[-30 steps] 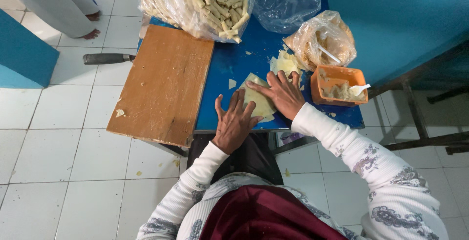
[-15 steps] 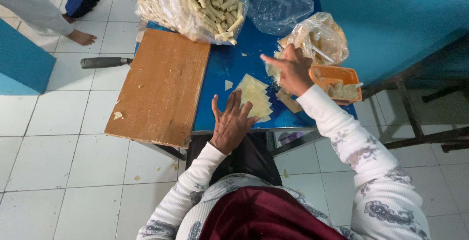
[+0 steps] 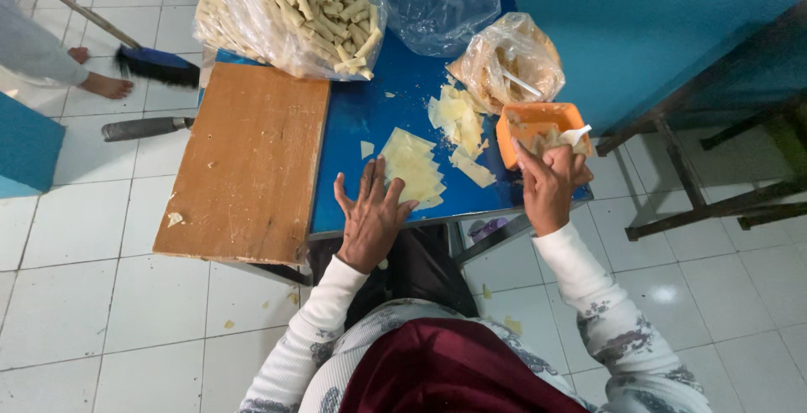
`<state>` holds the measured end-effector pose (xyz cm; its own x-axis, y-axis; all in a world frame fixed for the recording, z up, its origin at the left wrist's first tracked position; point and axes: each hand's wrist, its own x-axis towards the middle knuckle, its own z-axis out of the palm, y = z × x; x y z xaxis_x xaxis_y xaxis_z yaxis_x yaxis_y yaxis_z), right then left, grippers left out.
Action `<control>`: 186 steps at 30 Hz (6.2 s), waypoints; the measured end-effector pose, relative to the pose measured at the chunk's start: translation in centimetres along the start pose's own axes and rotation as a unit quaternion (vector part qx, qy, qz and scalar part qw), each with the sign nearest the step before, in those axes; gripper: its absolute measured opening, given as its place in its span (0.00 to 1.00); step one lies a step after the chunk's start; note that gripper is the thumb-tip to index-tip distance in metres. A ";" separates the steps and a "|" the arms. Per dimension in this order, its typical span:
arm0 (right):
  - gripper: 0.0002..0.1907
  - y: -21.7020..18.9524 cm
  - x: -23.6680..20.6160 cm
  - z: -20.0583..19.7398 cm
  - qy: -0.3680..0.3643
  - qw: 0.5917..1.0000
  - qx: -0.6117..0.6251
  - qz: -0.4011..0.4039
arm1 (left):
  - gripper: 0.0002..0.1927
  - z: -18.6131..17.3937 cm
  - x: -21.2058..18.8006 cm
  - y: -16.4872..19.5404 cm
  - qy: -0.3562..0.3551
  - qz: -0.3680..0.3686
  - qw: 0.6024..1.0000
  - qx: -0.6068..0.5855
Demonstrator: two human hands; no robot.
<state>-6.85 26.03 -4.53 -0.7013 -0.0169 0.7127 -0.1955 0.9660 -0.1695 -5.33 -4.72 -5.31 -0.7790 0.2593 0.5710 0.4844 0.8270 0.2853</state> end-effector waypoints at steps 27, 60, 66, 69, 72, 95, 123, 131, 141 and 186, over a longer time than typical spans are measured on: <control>0.35 -8.7 8.8 6.6 -0.127 0.911 -0.203 -0.337 | 0.20 -0.4 1.1 -0.5 -0.027 0.001 0.999 -0.020; 0.07 5.3 14.7 3.1 -0.207 0.977 0.022 -0.050 | 0.13 -1.6 0.0 2.3 0.067 -0.124 0.990 -0.015; 0.05 7.2 15.6 3.6 -0.259 0.953 0.152 0.036 | 0.11 -0.6 0.1 2.3 0.074 -0.113 0.991 0.008; 0.05 8.2 15.6 3.7 -0.237 0.952 0.186 0.049 | 0.09 -0.4 0.0 2.3 0.089 -0.082 0.993 0.013; 0.04 8.3 15.2 3.3 -0.165 0.981 0.092 -0.039 | 0.07 -0.4 0.0 2.4 0.098 -0.060 0.993 0.009; 0.05 10.1 13.5 4.8 -0.132 0.989 0.041 0.053 | 0.25 -0.1 0.4 2.2 0.074 -0.180 0.943 -0.272; 0.06 -5.2 4.9 0.8 -0.224 0.942 0.250 -0.029 | 0.27 1.2 -0.6 2.1 0.128 -0.168 0.936 -0.282; 0.11 -8.8 0.7 -0.5 -0.046 0.964 0.022 -0.261 | 0.28 0.7 -0.6 2.3 0.133 -0.158 0.937 -0.281; 0.15 -8.0 0.2 -0.9 0.007 0.964 0.046 -0.260 | 0.27 0.8 -0.5 1.8 0.114 -0.149 0.938 -0.291; 0.08 9.3 13.5 3.3 -0.110 0.978 0.155 0.083 | 0.27 0.6 -0.1 1.9 0.124 -0.138 0.945 -0.269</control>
<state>-20.41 33.95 1.26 -0.8646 0.0457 0.5004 -0.2414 0.8356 -0.4935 -4.57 -2.85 -5.30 -0.8201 -0.1098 0.5616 0.4609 0.4551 0.7619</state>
